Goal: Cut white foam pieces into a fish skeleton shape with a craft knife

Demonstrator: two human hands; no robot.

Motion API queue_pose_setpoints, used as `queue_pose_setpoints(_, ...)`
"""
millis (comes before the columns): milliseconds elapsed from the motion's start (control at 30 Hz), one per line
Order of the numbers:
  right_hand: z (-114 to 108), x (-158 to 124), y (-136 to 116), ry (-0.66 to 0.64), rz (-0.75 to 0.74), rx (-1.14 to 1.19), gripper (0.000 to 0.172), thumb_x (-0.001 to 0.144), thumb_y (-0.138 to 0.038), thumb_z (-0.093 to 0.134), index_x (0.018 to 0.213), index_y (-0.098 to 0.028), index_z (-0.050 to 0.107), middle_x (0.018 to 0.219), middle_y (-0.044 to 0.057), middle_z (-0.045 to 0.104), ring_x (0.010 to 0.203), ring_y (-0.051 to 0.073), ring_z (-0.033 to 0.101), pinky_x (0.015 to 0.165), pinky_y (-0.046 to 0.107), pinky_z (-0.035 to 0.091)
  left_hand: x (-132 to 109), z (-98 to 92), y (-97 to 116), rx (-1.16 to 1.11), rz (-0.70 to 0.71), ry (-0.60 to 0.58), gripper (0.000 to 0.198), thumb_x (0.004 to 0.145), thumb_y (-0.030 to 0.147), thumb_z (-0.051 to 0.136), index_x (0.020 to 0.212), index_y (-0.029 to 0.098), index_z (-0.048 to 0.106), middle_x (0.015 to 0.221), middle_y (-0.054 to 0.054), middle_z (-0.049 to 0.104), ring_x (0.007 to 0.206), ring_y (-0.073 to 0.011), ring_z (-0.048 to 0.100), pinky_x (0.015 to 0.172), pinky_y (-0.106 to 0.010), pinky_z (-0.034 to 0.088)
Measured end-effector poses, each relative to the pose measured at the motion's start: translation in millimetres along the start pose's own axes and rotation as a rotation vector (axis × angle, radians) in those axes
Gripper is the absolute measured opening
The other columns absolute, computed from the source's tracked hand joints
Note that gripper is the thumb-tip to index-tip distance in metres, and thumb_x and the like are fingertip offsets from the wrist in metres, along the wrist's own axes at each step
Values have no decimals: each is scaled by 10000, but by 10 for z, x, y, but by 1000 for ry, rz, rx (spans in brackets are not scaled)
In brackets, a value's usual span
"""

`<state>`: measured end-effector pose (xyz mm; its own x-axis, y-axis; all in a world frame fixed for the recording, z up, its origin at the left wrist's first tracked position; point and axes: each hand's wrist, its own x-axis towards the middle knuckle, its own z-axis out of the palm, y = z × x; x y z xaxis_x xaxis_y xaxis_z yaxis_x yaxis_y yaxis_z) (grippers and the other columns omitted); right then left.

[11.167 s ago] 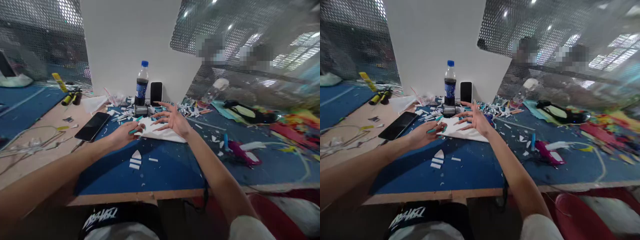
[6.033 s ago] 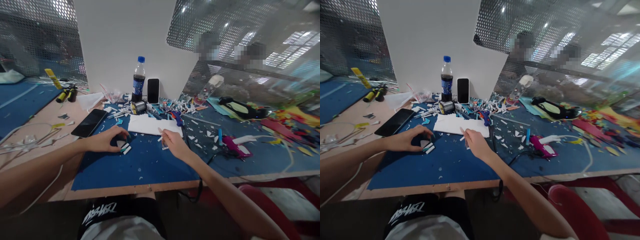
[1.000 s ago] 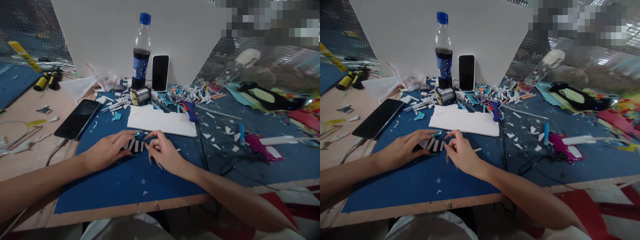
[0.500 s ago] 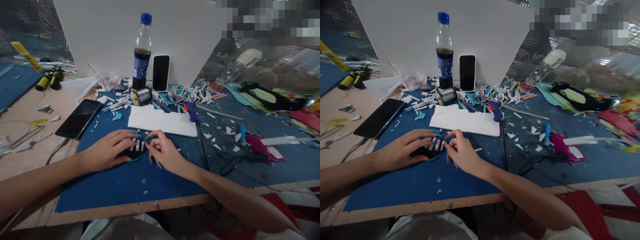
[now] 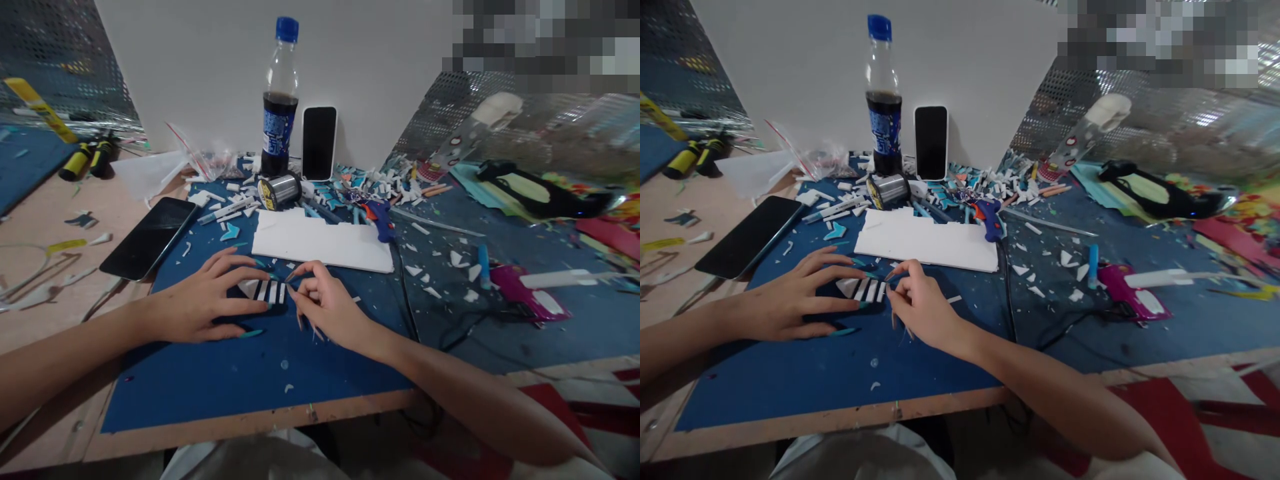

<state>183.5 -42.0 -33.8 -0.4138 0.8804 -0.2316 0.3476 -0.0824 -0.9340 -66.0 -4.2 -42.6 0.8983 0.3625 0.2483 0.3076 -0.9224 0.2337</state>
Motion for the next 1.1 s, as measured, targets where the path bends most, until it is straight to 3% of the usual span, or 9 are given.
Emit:
queue_pose_setpoints(867, 6, 33, -12, 51, -4, -188, 152, 905, -229, 449, 1029, -200, 367, 563, -78, 470, 435, 99, 468, 473, 256, 394, 17, -15, 6, -54, -39, -100, 398, 851, 332, 565, 1244, 343, 501, 1323, -100, 443, 1242, -337, 379, 1044, -618, 235)
queue_pose_setpoints(1100, 35, 0, -25, 170, 24, -404, 199, 867, -224, 493, 1028, -189, 381, 583, -65, 479, 462, 113, 487, 472, 258, 369, 6, -5, -17, -48, -31, -125, 416, 866, 337, 540, 1273, 344, 456, 1342, -99, 418, 1258, -323, 341, 1052, -611, 214)
